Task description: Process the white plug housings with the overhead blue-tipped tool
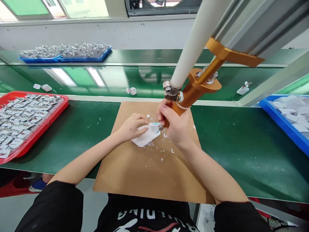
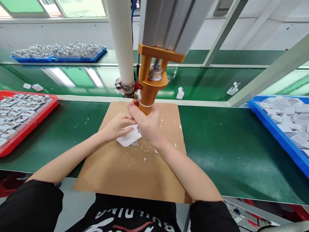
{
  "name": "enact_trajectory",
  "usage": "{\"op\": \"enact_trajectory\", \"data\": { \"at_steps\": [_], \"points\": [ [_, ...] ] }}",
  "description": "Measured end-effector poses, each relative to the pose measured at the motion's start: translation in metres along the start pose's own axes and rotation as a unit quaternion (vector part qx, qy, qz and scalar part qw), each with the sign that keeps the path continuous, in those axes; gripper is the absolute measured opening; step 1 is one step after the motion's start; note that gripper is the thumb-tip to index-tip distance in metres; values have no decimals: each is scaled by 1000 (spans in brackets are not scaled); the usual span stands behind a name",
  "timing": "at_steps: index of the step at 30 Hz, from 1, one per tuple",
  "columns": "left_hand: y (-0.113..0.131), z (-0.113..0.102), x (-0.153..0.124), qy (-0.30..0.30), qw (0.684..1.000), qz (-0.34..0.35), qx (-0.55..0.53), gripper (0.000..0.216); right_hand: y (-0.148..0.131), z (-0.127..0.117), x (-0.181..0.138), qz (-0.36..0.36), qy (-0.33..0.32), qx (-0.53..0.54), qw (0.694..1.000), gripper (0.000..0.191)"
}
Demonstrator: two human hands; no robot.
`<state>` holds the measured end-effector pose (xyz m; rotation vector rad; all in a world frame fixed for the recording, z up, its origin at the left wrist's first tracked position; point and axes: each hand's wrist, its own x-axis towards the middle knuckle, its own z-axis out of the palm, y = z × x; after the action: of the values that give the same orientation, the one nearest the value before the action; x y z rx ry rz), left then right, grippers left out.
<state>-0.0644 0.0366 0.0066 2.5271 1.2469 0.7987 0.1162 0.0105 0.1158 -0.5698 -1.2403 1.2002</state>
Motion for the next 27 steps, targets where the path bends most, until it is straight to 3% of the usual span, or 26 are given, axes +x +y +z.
{"op": "enact_trajectory", "data": {
  "at_steps": [2, 4, 7, 11, 13, 15, 17, 20, 23, 27],
  "points": [
    [5, 4, -17, -10, 999, 31, 19, 23, 0, 0, 1, -6, 5, -3, 1000, 23],
    [6, 7, -26, 0, 998, 19, 53, 28, 0, 0, 1, -8, 5, -12, 1000, 22],
    [7, 8, -27, 4, 997, -51, 50, 20, -3, 1, -1, 2, 7, -31, 999, 23],
    [23, -1, -18, 6, 987, -137, -81, 14, -6, 4, -5, 28, 6, -32, 999, 24],
    [35, -7, -15, 5, 963, -190, -193, 16, -7, 6, -6, 48, 5, -20, 999, 24],
    [45, -11, -14, -5, 918, -231, -322, 21, -8, 8, -7, 62, 8, -10, 998, 24],
    [50, -11, -15, -23, 877, -235, -418, 26, -7, 8, -8, 69, 9, 4, 998, 23],
    [53, -7, -16, -52, 850, -215, -478, 27, -5, 8, -8, 71, 12, 25, 997, 20],
    [55, -2, -14, -41, 865, -180, -466, 22, -4, 8, -10, 76, 9, 40, 996, 19],
    [59, 3, -11, 3, 937, -114, -329, 14, -3, 7, -10, 77, -5, 53, 996, 19]
  ]
}}
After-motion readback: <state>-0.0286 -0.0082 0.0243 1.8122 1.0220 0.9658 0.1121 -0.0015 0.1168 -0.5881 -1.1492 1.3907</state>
